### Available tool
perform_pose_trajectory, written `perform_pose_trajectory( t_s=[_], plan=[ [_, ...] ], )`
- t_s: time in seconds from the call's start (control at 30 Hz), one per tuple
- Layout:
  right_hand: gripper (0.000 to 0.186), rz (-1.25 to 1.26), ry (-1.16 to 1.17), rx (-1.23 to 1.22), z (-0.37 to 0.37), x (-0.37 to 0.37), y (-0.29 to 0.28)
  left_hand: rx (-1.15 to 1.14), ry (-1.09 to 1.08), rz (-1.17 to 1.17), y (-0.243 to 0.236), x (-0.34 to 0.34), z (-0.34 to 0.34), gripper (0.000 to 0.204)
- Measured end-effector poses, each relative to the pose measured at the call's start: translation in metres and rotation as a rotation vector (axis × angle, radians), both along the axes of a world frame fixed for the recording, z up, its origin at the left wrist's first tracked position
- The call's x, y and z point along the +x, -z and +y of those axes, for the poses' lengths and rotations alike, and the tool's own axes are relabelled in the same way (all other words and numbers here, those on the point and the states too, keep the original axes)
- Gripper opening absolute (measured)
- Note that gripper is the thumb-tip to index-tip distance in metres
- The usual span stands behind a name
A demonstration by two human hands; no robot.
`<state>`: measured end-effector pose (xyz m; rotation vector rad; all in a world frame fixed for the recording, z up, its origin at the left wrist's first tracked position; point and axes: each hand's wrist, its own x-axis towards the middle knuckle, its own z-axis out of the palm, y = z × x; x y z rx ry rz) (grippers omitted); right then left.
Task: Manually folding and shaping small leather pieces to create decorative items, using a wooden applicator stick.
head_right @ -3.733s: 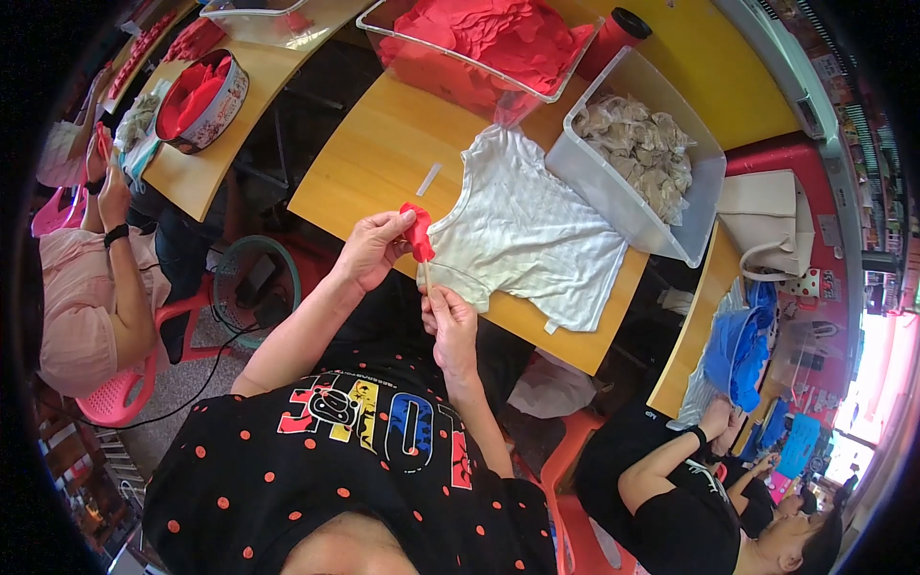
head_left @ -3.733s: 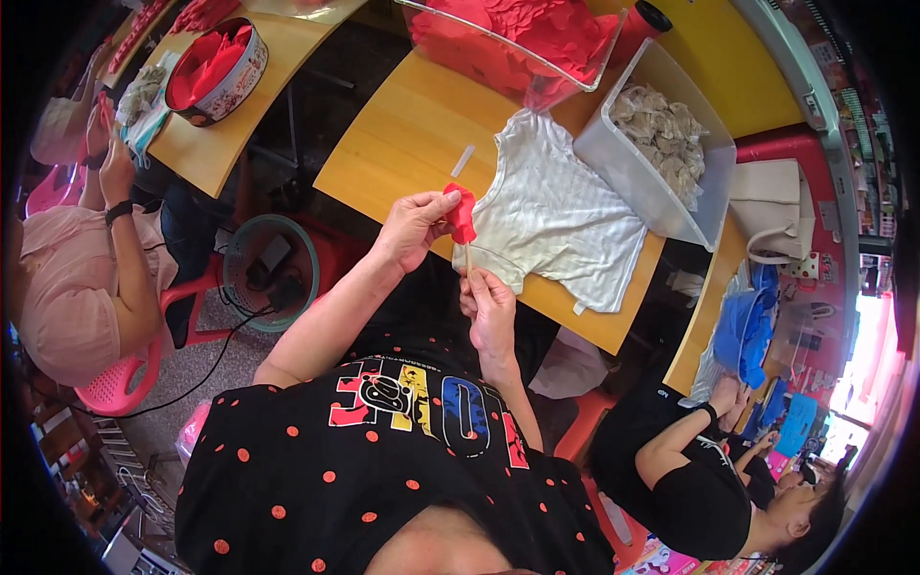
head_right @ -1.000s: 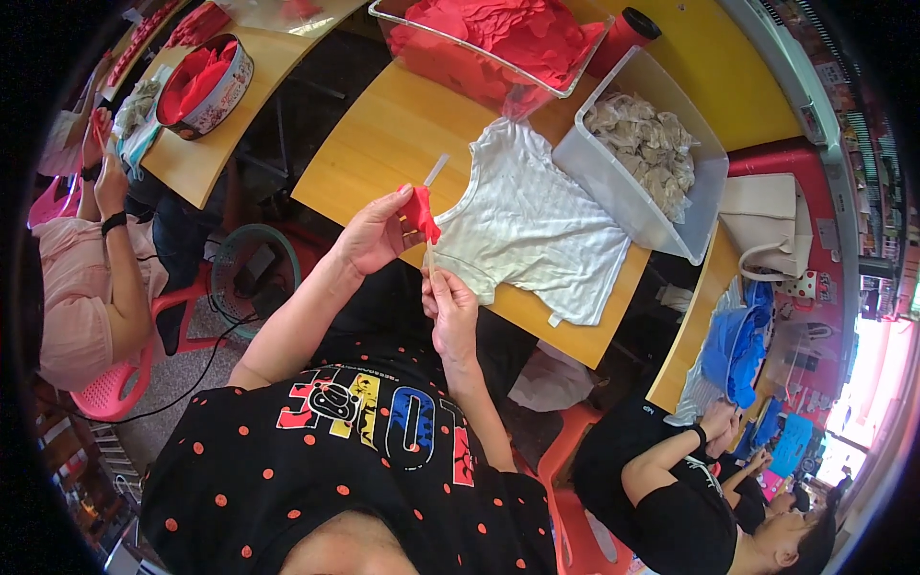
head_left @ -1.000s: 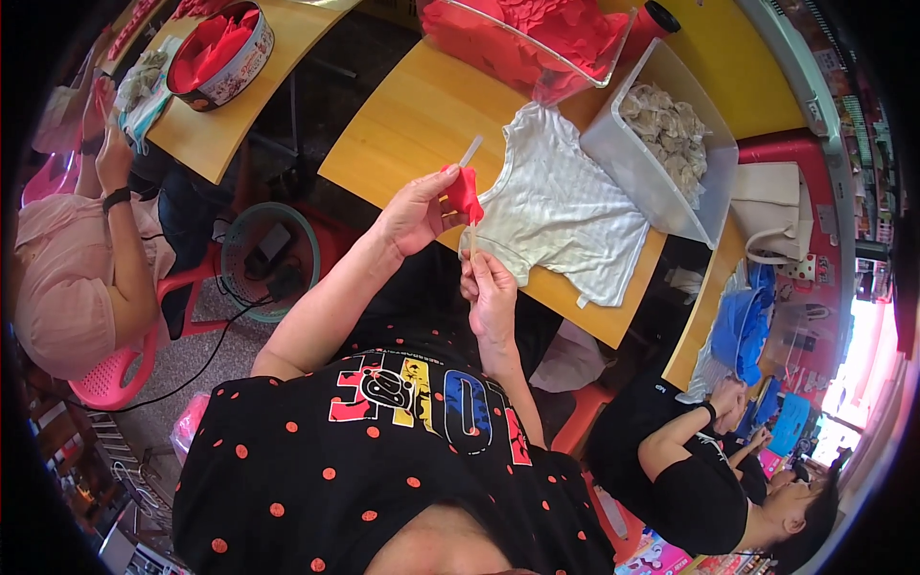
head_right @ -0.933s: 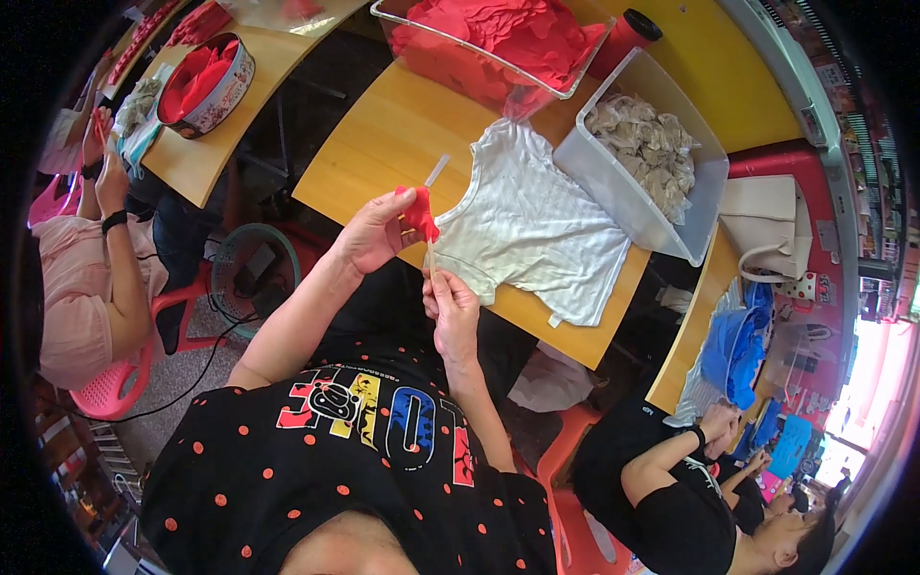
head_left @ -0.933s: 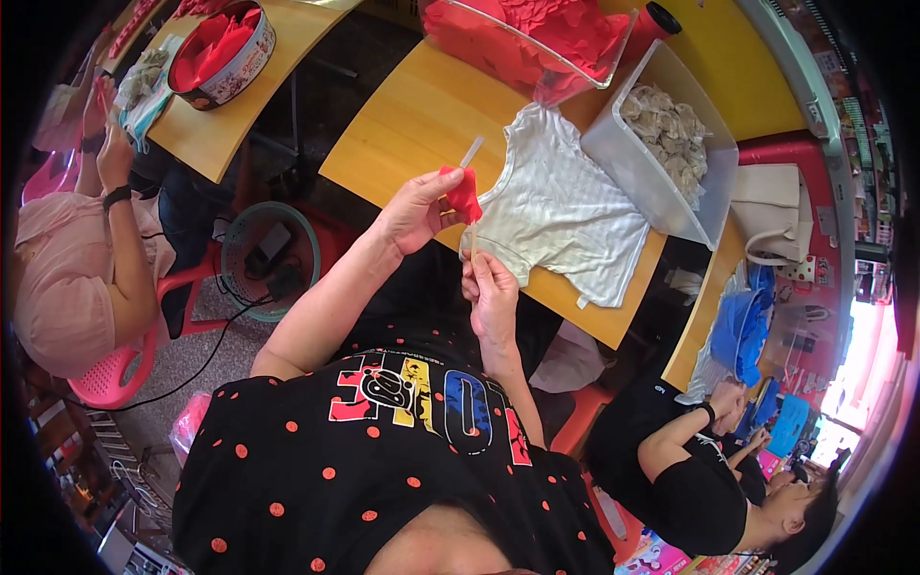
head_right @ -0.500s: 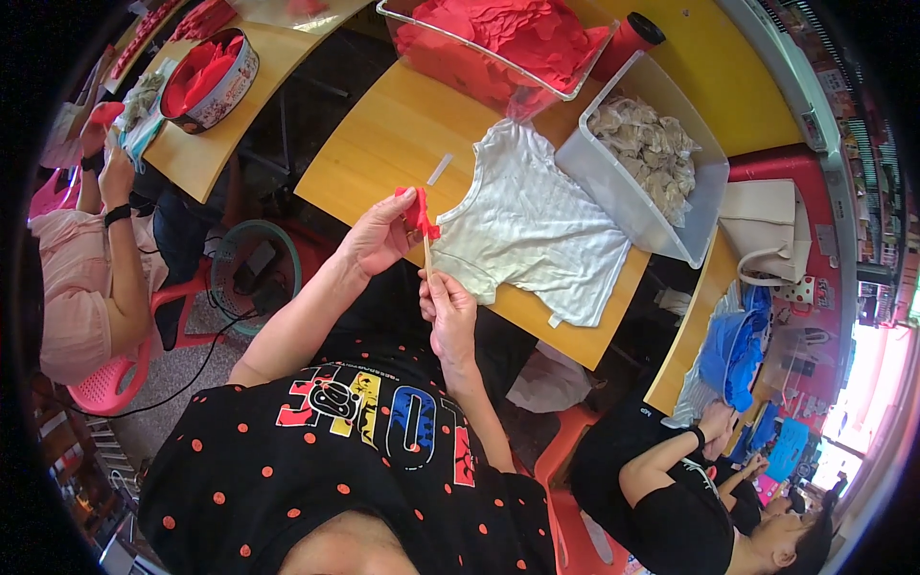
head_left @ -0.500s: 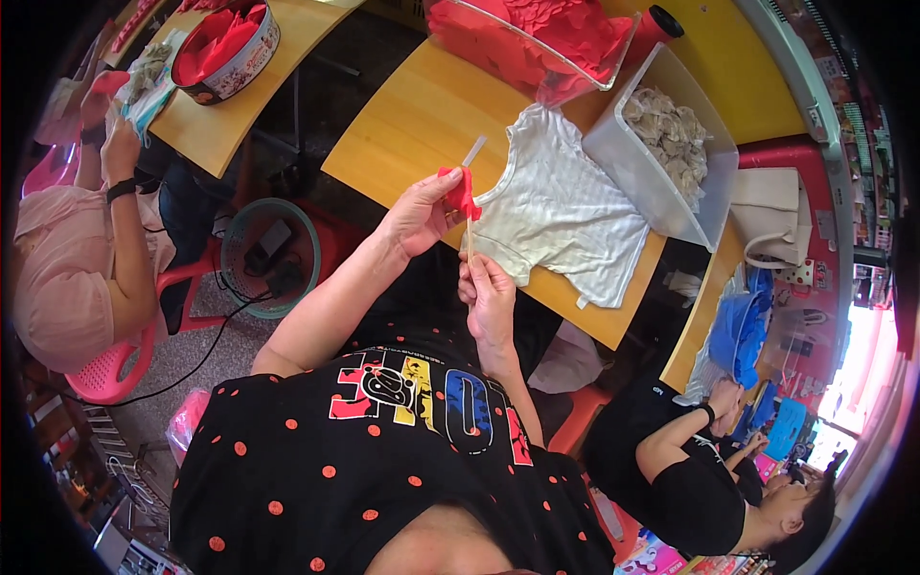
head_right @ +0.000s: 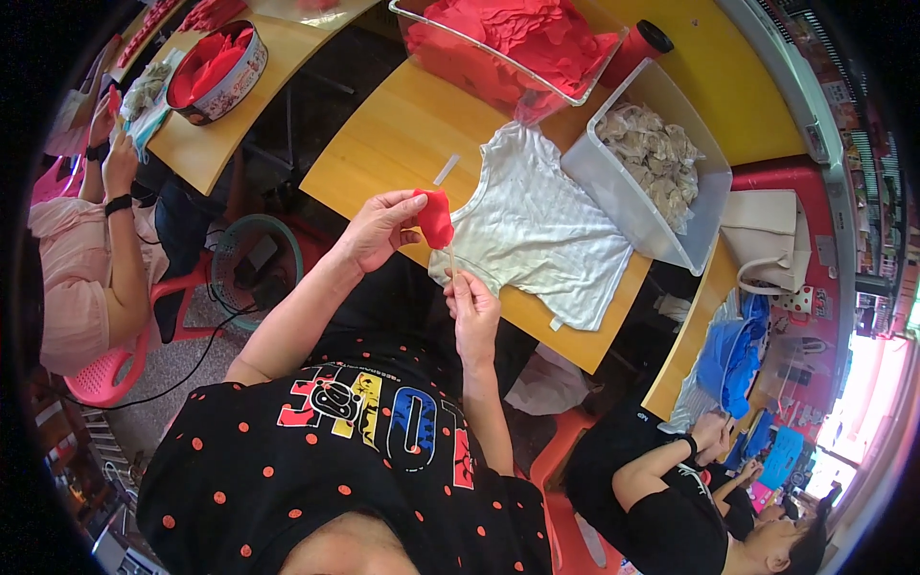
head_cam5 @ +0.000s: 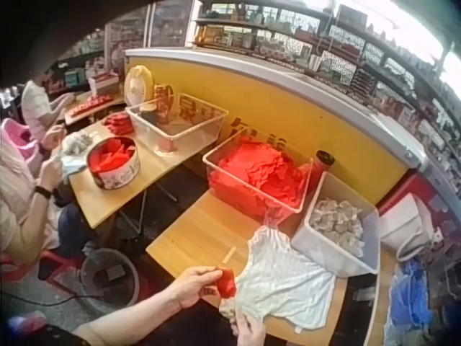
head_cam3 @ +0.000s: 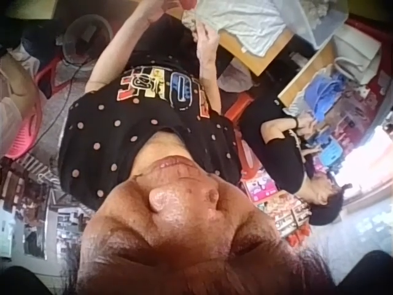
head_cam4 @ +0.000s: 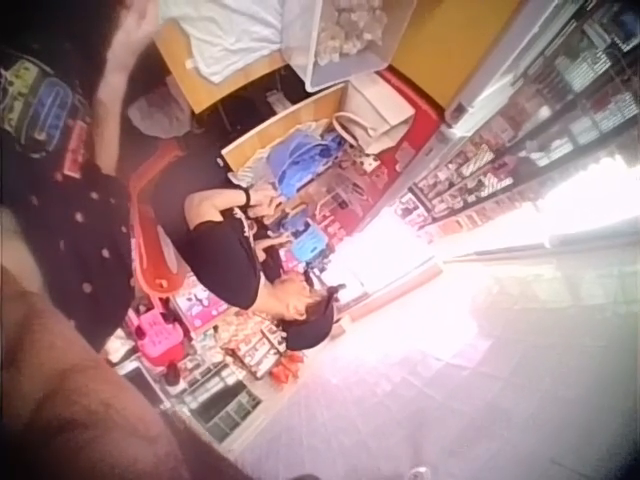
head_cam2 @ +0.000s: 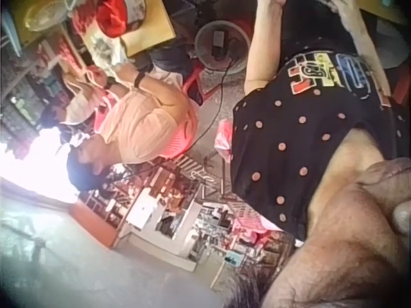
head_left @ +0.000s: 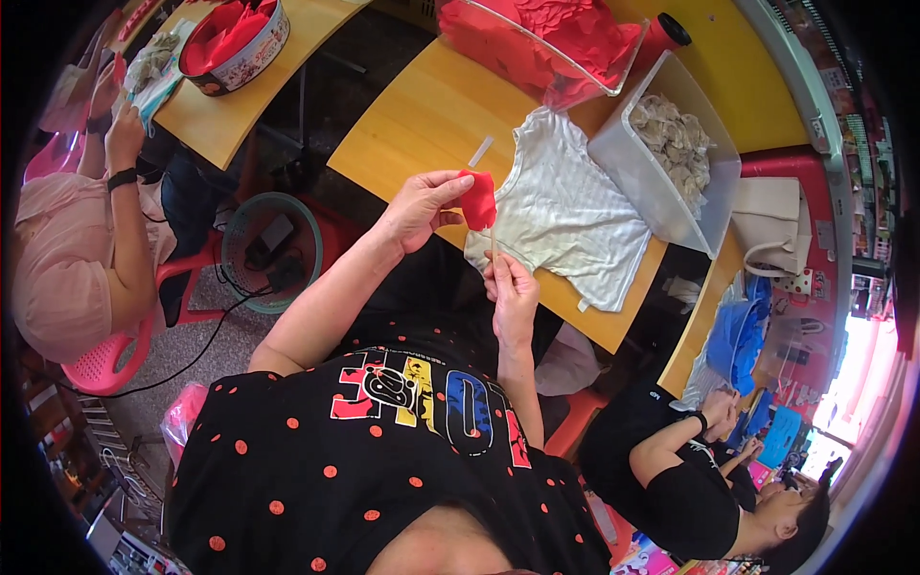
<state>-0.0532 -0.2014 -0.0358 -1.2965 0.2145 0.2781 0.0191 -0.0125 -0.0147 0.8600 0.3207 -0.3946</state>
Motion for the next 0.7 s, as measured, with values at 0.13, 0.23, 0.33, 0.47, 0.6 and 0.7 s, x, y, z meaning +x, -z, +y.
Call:
perform_pose_trajectory(
  t_s=[0.13,0.23,0.33,0.47,0.6,0.7],
  plan=[
    [0.022,-0.013,-0.083,-0.115,-0.013,-0.002,-0.002,0.021,-0.004,-0.010,0.004,0.000,0.004,0.024],
    [0.022,0.011,-0.155,-0.157,-0.015,-0.006,-0.002,-0.022,0.051,-0.033,0.005,-0.001,0.006,0.025],
    [0.021,0.003,-0.146,-0.146,-0.014,-0.006,-0.003,-0.034,0.101,-0.037,0.002,-0.005,0.002,0.027],
    [0.021,-0.007,-0.128,-0.101,-0.012,-0.004,-0.001,-0.051,0.079,0.006,0.001,-0.010,-0.002,0.029],
    [0.021,0.001,-0.139,-0.102,-0.013,-0.004,0.003,0.011,0.145,0.009,0.001,-0.010,0.004,0.029],
    [0.022,0.000,-0.161,-0.119,-0.019,-0.006,0.001,0.060,0.152,-0.022,-0.003,-0.008,0.008,0.028]
  ],
)
